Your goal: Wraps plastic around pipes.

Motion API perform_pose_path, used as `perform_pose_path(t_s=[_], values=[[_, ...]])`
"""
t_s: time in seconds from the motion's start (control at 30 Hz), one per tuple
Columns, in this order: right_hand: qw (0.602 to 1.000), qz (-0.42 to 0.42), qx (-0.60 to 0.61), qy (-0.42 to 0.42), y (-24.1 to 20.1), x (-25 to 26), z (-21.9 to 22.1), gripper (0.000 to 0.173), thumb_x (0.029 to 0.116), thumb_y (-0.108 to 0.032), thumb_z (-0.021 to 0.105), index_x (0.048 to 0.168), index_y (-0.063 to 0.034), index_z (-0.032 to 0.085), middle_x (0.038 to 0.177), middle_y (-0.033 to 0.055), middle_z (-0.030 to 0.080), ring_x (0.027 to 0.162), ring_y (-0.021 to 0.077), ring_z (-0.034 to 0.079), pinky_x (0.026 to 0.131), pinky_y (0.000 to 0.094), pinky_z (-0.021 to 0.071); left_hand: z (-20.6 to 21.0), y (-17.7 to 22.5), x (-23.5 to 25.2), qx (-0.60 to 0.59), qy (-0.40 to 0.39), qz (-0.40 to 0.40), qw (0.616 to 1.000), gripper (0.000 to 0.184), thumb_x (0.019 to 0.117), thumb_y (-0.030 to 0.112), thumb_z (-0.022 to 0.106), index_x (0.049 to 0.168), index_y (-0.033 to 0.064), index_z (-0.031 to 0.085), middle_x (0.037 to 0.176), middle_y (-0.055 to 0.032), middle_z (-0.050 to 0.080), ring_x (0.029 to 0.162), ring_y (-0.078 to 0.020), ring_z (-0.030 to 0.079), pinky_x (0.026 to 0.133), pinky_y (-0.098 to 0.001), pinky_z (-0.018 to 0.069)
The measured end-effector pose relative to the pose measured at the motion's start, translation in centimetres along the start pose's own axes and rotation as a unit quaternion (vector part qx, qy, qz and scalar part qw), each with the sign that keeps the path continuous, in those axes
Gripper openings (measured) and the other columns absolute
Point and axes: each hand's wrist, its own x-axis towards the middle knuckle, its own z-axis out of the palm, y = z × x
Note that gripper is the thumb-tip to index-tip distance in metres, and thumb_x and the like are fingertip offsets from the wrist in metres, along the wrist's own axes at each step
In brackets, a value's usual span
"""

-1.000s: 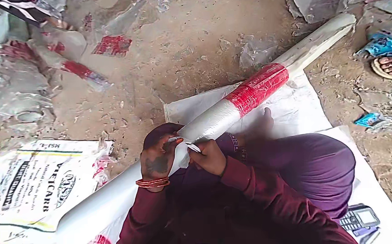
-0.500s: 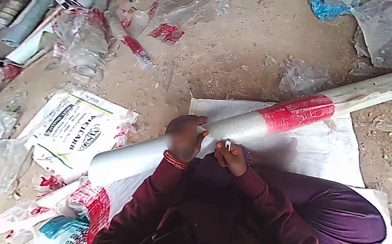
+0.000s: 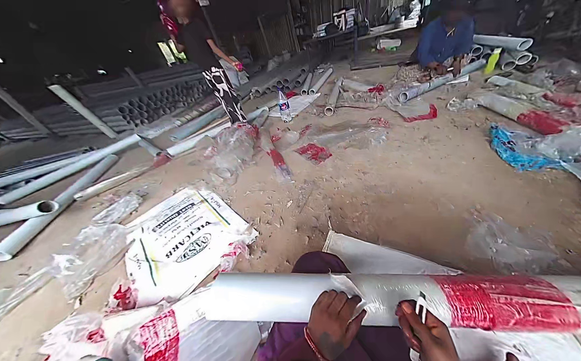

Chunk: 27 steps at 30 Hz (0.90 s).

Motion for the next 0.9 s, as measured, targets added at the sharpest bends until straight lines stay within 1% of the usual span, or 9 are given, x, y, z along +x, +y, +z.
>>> perform_pose_path(t_s=[0.1,0.17,0.2,0.27,0.43,0.67,0.73,0.8,0.9], values=[[0.997,-0.069,-0.003,0.033,-2.5,-0.5,-2.2,0.033,0.1042,-0.004,0.040,0.092,-0.0186,0.067,0.066,-0.0160,0.065,0.051,-0.0072,0.051,0.049,0.0110,0.0410,0.4,-0.3,-0.6,0.015,0.017,0.039,0.999,0.032,0.1015,0.034,0.054,0.092,0.0161,0.079,0.073,0.0009,0.068,0.067,-0.0152,0.063,0.065,-0.0271,0.0506],[0.992,-0.107,-0.058,0.045,-3.6,-0.8,-3.4,0.024,0.1014,0.000,0.043,0.103,-0.0148,0.062,0.072,-0.0181,0.064,0.054,-0.0079,0.051,0.051,0.0109,0.0418,0.5,-0.4,-0.6,0.015,0.024,0.052,0.998,0.032,0.1025,0.032,0.053,0.093,0.0162,0.079,0.074,0.0003,0.069,0.066,-0.0157,0.063,0.064,-0.0277,0.0507],[0.987,-0.118,-0.092,0.055,-3.9,-0.9,-3.9,0.022,0.1001,0.000,0.046,0.104,-0.0129,0.063,0.074,-0.0187,0.064,0.055,-0.0087,0.050,0.051,0.0107,0.0417,0.5,-0.4,-0.7,0.015,0.025,0.053,0.998,0.032,0.1028,0.031,0.053,0.093,0.0162,0.079,0.074,0.0005,0.069,0.066,-0.0158,0.063,0.064,-0.0277,0.0505],[0.978,-0.127,-0.146,0.073,-4.1,-1.0,-4.6,0.018,0.1008,-0.002,0.047,0.101,-0.0108,0.062,0.073,-0.0199,0.062,0.055,-0.0101,0.048,0.052,0.0104,0.0407,0.6,-0.3,-0.8,0.022,0.030,0.058,0.998,0.030,0.1028,0.030,0.054,0.092,0.0165,0.079,0.074,0.0012,0.069,0.067,-0.0153,0.063,0.064,-0.0273,0.0506],[0.982,-0.077,-0.155,0.082,-4.3,-1.3,-3.2,0.024,0.1041,-0.004,0.042,0.092,-0.0108,0.062,0.060,-0.0204,0.057,0.051,-0.0095,0.048,0.052,0.0109,0.0419,0.6,-0.1,-1.0,0.043,0.037,0.056,0.997,0.030,0.1028,0.030,0.053,0.092,0.0175,0.079,0.074,0.0022,0.069,0.067,-0.0146,0.062,0.065,-0.0269,0.0488],[0.977,-0.088,-0.165,0.100,-3.6,-1.2,-2.0,0.037,0.1030,-0.008,0.050,0.068,-0.0188,0.058,0.053,-0.0179,0.055,0.045,-0.0078,0.047,0.047,0.0128,0.0414,0.8,-0.1,-1.2,0.050,0.036,0.061,0.996,0.030,0.1021,0.031,0.053,0.094,0.0177,0.079,0.074,0.0024,0.069,0.067,-0.0146,0.061,0.065,-0.0273,0.0486],[0.973,-0.105,-0.195,0.071,-3.4,-1.2,-2.0,0.031,0.1015,-0.008,0.053,0.072,-0.0135,0.062,0.056,-0.0172,0.058,0.048,-0.0093,0.049,0.050,0.0117,0.0434,0.7,-0.2,-1.1,0.024,0.038,0.057,0.997,0.032,0.1025,0.037,0.053,0.096,0.0183,0.078,0.073,0.0022,0.067,0.067,-0.0145,0.061,0.066,-0.0264,0.0486],[0.963,-0.111,-0.244,0.016,-3.2,-1.2,-2.0,0.022,0.1001,-0.007,0.054,0.082,-0.0044,0.066,0.061,-0.0152,0.058,0.054,-0.0105,0.050,0.056,0.0110,0.0443,0.5,-0.3,-0.9,-0.043,0.044,0.042,0.997,0.033,0.1035,0.042,0.052,0.100,0.0179,0.074,0.074,0.0012,0.065,0.069,-0.0137,0.062,0.070,-0.0237,0.0505],[0.950,-0.082,-0.293,-0.064,-2.4,-1.2,-1.4,0.023,0.0996,-0.010,0.058,0.083,0.0019,0.068,0.062,-0.0079,0.060,0.055,-0.0072,0.052,0.057,0.0147,0.0454,0.0,-0.3,-0.5,-0.169,0.035,-0.009,0.985,0.035,0.1021,0.042,0.058,0.111,0.0122,0.074,0.076,-0.0036,0.067,0.072,-0.0128,0.065,0.073,-0.0215,0.0548]])
